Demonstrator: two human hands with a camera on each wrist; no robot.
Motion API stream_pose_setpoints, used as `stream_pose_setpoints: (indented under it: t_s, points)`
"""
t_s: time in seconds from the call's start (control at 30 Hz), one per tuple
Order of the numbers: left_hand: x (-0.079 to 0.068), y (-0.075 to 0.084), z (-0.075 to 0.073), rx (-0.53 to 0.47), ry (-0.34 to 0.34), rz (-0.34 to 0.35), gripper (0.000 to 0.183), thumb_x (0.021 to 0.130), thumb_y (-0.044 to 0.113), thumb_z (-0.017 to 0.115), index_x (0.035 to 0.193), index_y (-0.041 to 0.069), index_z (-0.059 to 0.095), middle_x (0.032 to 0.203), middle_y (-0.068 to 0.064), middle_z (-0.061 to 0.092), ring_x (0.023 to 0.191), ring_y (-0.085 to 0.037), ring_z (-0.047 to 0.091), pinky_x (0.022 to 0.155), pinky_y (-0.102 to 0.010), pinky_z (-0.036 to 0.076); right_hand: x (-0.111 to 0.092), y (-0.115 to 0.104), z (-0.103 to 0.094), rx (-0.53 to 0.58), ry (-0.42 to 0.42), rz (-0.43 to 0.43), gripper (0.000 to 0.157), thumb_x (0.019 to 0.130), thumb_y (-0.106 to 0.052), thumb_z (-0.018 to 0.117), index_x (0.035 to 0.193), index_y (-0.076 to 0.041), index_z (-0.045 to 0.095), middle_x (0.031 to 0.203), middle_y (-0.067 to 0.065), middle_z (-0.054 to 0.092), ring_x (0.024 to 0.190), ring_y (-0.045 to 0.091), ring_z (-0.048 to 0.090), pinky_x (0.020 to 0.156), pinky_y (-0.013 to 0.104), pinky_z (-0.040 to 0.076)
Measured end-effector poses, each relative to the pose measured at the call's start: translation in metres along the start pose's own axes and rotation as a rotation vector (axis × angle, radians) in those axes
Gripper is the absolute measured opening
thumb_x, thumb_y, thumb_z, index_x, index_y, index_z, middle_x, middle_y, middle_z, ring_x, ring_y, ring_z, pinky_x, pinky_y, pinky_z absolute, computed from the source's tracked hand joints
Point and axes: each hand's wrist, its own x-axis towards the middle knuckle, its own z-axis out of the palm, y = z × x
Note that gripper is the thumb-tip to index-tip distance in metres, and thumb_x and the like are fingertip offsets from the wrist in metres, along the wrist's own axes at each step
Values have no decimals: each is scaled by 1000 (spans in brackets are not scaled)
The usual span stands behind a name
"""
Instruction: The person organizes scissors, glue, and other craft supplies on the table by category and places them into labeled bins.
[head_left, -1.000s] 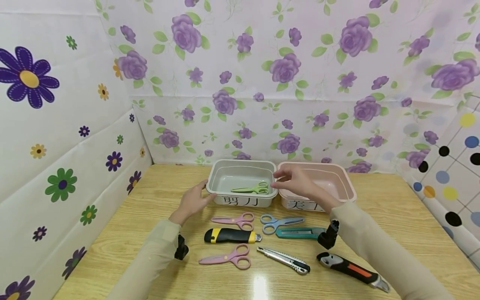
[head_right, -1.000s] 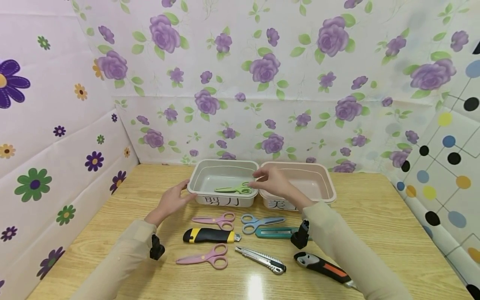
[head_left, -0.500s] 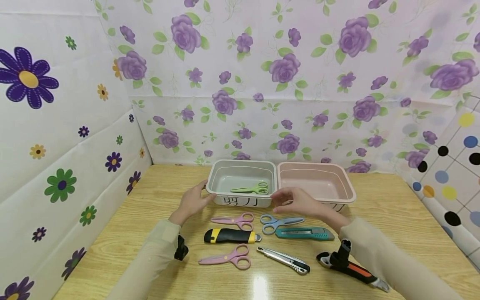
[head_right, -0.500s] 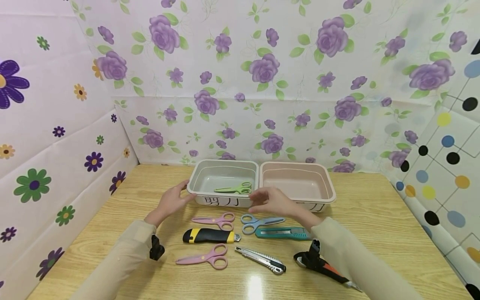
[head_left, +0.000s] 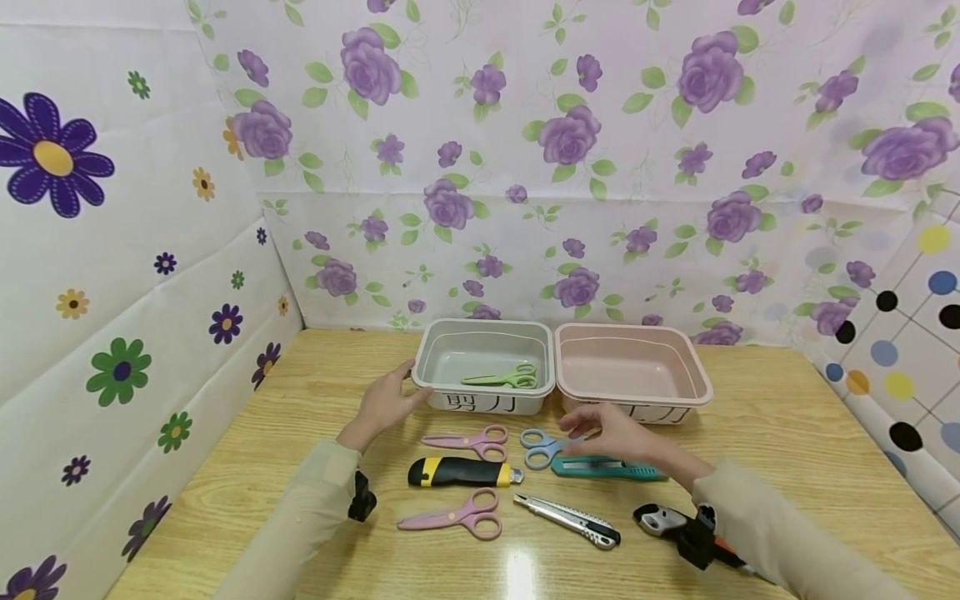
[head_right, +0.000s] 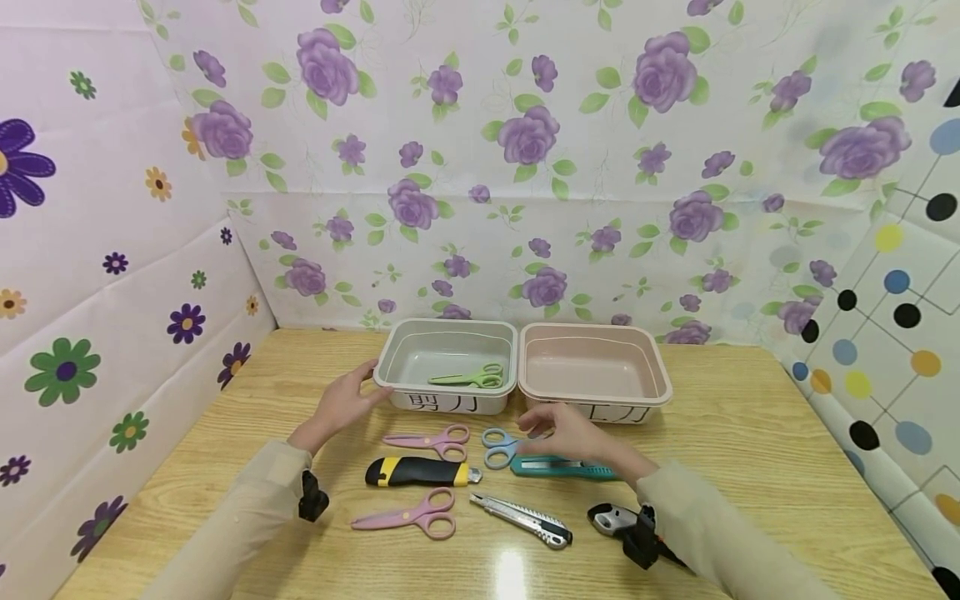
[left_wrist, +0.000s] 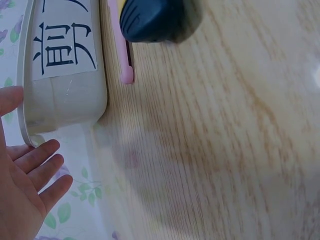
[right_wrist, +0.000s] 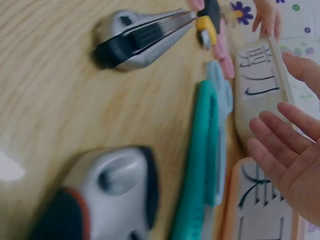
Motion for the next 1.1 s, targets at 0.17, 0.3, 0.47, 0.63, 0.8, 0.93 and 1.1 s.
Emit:
stream_pose_setpoints:
  t_s: [0.17,0.3,0.47,0.63,0.8,0.93,1.1]
  points:
    - [0,-1,0,-2,0,7,66,86,36,60,133,-6,40,117,-22,58,98,-38,59,80,-50,47,-2,15,1,-1,18,-26,48,78,-23,72,111,8,57,106,21,60,98,34,58,77,25,51]
    - [0,-2,1,3,-3,2,67,86,37,60,133,-6,39,118,-22,57,96,-37,59,80,-49,47,-3,19,1,-7,13,-55,46,79,-20,71,110,10,57,105,22,60,99,36,57,80,29,51]
    - [0,-2,0,-6,-1,4,67,86,36,60,133,-6,39,117,-23,57,99,-38,58,81,-49,47,-2,22,1,-33,16,-56,44,79,-20,71,110,8,58,105,20,62,99,33,59,85,35,49]
    - [0,-1,1,-13,1,8,67,86,36,60,133,-6,39,117,-23,58,101,-38,57,80,-49,48,-2,29,-1,-84,21,-80,36,82,-14,68,109,8,59,103,18,64,97,30,60,83,38,49]
    - [0,-1,1,-20,6,6,67,85,36,61,134,-5,39,117,-22,58,102,-38,57,80,-49,48,-1,35,-1,-87,19,-91,32,82,-10,66,108,7,60,102,17,64,96,30,60,82,36,50]
    - [0,-1,1,-18,4,5,67,85,36,61,134,-5,39,117,-22,58,102,-38,57,80,-49,48,-1,37,-1,-120,51,-81,25,82,-6,65,104,6,63,100,15,65,93,27,61,79,28,51]
    - [-1,-1,1,-21,1,4,67,85,35,61,134,-4,38,118,-22,57,103,-38,56,81,-49,48,-1,40,-1,-146,100,-64,19,82,-2,64,99,5,66,97,12,66,90,22,62,76,23,50]
